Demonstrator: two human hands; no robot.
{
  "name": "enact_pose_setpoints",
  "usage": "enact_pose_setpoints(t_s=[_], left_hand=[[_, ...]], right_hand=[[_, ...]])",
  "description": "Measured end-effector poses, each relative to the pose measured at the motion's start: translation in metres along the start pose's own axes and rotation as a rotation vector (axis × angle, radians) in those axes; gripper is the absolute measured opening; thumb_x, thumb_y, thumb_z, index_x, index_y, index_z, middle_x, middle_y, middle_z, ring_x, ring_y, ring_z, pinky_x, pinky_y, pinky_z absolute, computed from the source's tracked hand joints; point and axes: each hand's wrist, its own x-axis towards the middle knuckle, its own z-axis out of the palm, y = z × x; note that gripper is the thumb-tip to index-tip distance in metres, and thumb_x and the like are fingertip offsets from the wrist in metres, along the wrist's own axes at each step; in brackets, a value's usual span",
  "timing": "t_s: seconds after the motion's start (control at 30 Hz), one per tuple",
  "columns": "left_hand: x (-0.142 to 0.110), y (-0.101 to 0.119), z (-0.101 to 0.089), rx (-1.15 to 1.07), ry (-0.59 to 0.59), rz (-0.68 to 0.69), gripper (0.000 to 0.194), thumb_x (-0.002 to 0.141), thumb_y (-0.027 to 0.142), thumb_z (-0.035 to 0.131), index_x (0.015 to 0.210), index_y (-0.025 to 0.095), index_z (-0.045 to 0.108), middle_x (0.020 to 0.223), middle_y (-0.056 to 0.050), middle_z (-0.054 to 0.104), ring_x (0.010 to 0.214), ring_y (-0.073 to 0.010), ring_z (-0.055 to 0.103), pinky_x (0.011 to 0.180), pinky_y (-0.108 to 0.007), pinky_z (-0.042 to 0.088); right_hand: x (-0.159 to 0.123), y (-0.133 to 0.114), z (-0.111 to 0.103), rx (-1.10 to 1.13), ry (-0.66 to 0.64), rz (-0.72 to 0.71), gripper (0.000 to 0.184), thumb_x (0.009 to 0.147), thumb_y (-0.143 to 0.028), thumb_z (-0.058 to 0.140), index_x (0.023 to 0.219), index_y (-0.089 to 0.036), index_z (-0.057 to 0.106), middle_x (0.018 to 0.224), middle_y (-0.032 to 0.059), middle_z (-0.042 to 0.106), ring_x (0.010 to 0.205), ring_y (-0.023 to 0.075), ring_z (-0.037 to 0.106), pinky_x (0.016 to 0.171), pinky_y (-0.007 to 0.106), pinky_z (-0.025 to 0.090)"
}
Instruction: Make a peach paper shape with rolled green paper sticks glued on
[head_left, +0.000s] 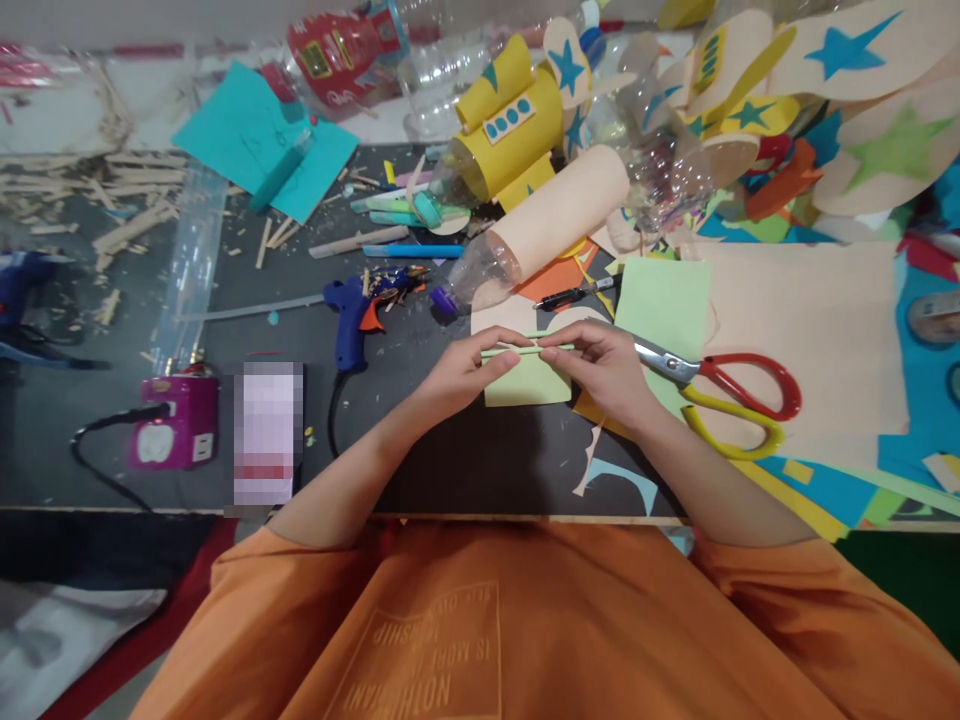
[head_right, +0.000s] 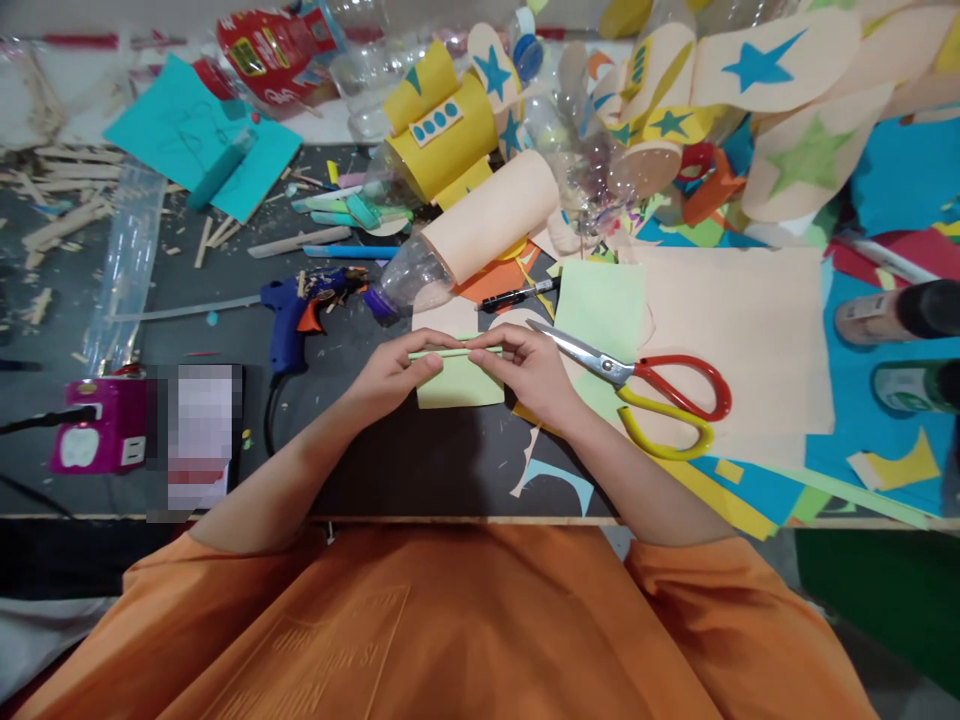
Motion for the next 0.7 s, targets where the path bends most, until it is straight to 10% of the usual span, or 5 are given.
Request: enact_pose_setpoints(t_s=[0.7], left_hand=[[-0.001, -0.0018, 0.0009, 0.132, 0.036, 0.062, 0.036, 0.091, 0.05, 0.049, 0.097, 0.018, 0.065, 0.097, -0.004, 0.072, 0.09, -0.0171, 0.066, 0.079, -0.024, 0.048]], right_hand=[[0.0015, 0.0027, 0.0004, 0.054, -0.102, 0.112, 0.032, 0.072, -0.051, 0.075, 0.077, -0.02, 0.068, 0.056, -0.0048, 0.051, 0.048, 0.0076, 0.031, 0.045, 0.024, 0.023]])
